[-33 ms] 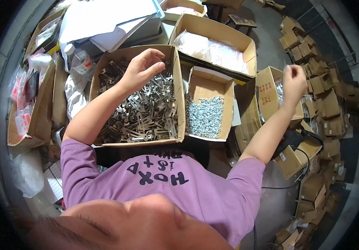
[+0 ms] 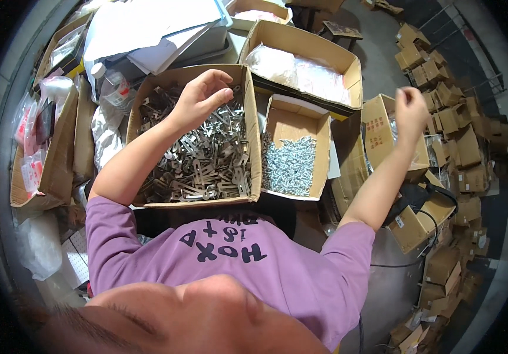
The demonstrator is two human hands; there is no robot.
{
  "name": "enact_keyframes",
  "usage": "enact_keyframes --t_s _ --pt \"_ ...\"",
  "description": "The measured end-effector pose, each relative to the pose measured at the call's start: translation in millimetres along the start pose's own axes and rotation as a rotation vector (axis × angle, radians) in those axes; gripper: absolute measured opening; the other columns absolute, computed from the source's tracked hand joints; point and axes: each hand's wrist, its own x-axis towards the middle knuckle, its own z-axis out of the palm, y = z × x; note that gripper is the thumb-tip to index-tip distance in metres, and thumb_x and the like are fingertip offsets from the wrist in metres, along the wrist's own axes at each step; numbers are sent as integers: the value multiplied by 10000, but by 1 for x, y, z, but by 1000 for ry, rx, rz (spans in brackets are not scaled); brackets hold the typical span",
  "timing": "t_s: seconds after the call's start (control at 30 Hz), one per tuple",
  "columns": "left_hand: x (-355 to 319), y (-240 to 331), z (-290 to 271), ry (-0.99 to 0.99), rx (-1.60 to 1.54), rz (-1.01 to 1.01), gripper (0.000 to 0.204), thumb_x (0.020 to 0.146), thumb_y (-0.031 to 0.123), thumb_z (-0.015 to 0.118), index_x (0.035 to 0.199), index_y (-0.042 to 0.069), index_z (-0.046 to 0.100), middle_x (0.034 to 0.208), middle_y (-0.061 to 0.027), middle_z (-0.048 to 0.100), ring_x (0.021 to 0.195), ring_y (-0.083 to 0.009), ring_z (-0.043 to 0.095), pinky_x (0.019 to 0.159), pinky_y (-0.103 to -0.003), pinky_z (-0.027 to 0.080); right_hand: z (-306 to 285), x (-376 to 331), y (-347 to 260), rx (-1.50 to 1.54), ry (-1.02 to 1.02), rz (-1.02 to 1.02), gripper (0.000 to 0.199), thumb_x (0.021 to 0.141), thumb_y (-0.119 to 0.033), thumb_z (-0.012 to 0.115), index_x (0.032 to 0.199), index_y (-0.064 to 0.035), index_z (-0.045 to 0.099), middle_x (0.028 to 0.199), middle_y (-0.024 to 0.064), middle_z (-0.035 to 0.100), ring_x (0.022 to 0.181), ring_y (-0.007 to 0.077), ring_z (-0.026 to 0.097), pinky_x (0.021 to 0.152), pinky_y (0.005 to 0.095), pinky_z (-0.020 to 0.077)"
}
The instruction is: The person picks up metal hinges from a cardboard box and puts them into small plastic bags by hand.
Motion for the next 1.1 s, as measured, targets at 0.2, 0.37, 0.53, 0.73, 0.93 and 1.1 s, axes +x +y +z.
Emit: enact_keyframes --t_s 0.2,0.37,0.53,0.73,0.93,1.1 --pt "-1 -7 0 45 58 20 267 881 136 610 1073 -29 528 813 -33 592 743 -59 530 668 -214 449 136 8 5 -140 -788 -15 434 783 -237 626 1177 -57 586 1085 176 641 954 271 640 839 329 487" --pt "-2 -9 1 61 147 51 265 856 144 624 1042 -28 548 763 -59 630 680 -79 559 630 -242 468 209 9 30 -316 -1185 -106 594 669 -100 713 1234 -53 539 1266 197 531 1160 296 519 984 341 408" --pt "-3 -2 2 21 192 -30 247 876 132 613 1057 -15 533 786 -14 590 715 -48 522 643 -209 449 189 5 16 62 -910 101 223 723 -42 677 938 -4 630 710 78 638 577 129 582 535 278 467" --pt "-1 -7 3 -23 192 -26 246 871 135 622 1041 -25 547 810 -34 618 736 -58 544 660 -224 463 166 4 7 345 -612 129 163 805 -160 666 845 -2 660 691 53 645 581 103 562 550 259 442" --pt "-2 -9 6 -33 208 -34 242 862 125 625 1035 -32 559 866 -51 625 792 -78 574 717 -240 483 143 -7 -55 540 -350 71 147 766 -123 732 755 -1 652 666 32 633 602 68 543 558 224 429" --pt "-1 -12 7 -38 80 -9 431 836 179 666 1170 -32 495 1005 -114 625 928 -143 598 818 -294 486 133 -33 -121 1035 -463 60 101 822 -89 680 793 -28 605 717 40 637 627 74 569 575 203 462"
